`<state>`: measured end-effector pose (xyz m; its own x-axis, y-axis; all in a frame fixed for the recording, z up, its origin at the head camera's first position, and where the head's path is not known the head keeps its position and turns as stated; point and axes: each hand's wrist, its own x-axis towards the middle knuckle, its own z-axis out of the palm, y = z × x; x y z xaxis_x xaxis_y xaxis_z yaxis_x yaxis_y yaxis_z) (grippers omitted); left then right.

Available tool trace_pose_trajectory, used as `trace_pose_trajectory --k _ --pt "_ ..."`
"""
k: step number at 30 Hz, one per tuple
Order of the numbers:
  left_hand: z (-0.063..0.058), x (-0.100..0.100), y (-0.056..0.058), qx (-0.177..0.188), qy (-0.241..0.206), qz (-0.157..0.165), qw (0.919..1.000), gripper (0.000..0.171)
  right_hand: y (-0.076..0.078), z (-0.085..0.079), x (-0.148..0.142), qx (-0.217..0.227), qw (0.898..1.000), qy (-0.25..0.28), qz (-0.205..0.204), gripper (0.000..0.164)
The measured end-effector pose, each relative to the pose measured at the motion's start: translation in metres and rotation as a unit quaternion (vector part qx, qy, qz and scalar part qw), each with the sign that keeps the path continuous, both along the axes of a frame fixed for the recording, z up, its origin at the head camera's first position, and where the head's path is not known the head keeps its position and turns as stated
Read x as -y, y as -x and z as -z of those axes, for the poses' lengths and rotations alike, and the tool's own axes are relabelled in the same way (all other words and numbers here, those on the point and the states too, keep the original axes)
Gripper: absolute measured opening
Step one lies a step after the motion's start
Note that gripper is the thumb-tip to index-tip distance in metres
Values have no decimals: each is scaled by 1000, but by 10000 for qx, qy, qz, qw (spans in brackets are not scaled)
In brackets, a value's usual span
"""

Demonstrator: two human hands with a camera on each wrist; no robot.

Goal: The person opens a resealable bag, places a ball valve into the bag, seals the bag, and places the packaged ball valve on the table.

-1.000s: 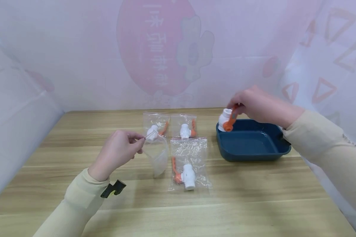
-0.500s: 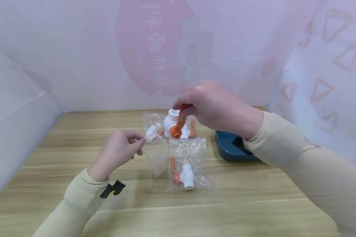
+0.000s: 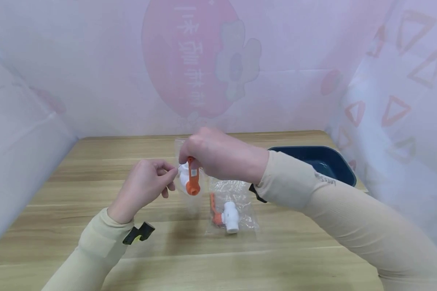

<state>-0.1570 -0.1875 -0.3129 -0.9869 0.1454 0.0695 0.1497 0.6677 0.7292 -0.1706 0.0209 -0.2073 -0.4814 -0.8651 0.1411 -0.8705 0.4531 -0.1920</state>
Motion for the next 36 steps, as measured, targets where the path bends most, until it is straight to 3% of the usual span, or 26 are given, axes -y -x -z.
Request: trace_pose_trajectory --k 7,17,29,36 --pt "0 0 0 11 -103 83 9999 16 5 11 11 371 9969 -574 396 27" --pt "-1 3 0 146 -176 155 9996 16 12 26 17 601 9928 -768 691 36" --pt "0 2 -1 158 -245 127 9995 17 11 36 22 335 9888 -1205 817 29" --pt "1 6 2 404 -356 220 9983 18 11 38 21 306 9897 -1185 744 27"
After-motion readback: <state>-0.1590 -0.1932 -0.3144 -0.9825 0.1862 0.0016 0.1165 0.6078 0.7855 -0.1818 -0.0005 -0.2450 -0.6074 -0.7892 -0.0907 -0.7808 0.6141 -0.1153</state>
